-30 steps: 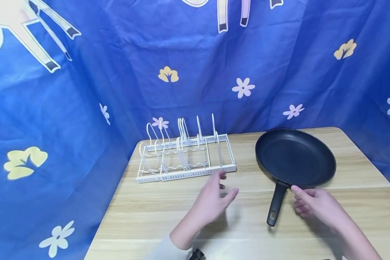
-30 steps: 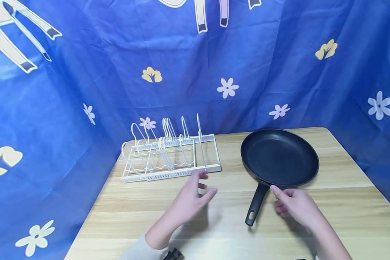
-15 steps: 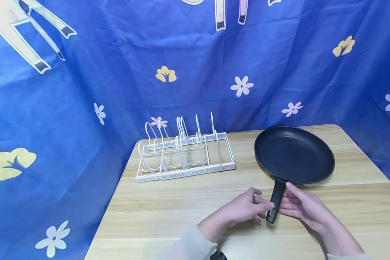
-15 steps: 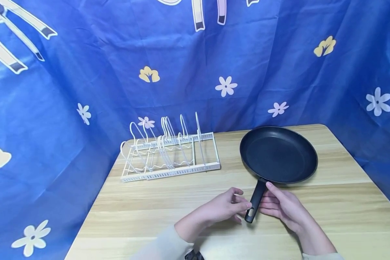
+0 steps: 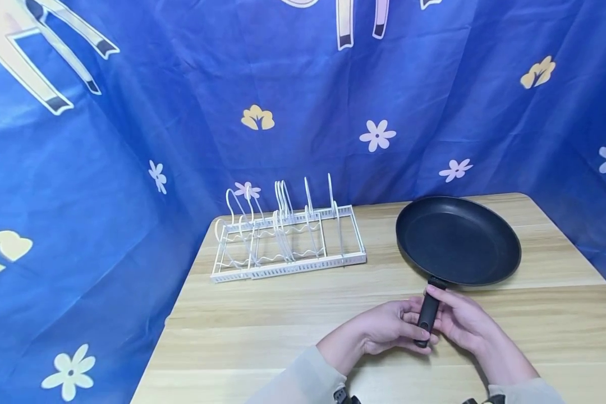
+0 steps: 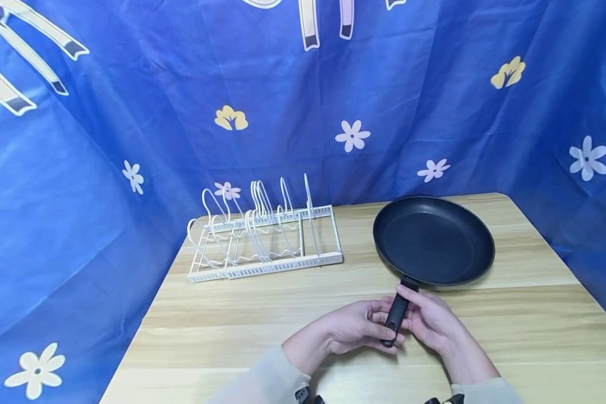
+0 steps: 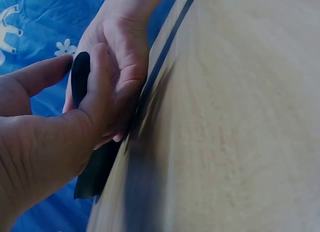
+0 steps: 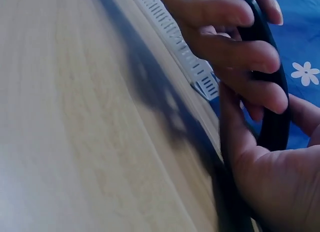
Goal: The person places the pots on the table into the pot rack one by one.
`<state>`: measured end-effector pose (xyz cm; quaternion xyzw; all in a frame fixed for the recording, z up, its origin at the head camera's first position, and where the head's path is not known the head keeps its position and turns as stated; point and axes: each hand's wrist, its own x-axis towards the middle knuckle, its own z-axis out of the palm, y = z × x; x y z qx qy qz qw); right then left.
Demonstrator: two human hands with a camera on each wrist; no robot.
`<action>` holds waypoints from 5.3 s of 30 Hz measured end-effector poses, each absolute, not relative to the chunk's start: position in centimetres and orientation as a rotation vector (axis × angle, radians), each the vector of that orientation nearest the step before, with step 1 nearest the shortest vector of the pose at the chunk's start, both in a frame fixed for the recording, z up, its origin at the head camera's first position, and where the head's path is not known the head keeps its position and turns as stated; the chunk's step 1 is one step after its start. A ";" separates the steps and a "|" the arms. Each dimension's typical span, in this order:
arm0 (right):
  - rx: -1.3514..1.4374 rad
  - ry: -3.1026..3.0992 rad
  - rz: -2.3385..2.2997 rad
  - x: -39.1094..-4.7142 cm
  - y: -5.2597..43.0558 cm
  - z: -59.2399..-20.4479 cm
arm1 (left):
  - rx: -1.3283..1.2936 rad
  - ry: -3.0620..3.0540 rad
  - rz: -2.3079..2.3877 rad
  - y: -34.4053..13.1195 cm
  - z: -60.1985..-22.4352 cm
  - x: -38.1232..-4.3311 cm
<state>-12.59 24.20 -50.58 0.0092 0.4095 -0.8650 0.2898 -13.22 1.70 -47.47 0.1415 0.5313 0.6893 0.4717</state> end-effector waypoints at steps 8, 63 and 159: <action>0.021 1.012 -2.395 -12.5 23.7 -50.6 | 0.357 1.309 1.690 1.7 -48.1 -13.2; -0.352 0.584 -2.453 -12.1 23.0 -47.8 | 0.528 1.353 1.717 -0.2 -45.1 -11.8; -0.015 1.999 -2.326 -11.8 9.1 -38.5 | 0.509 2.256 1.625 -9.1 -40.9 -7.6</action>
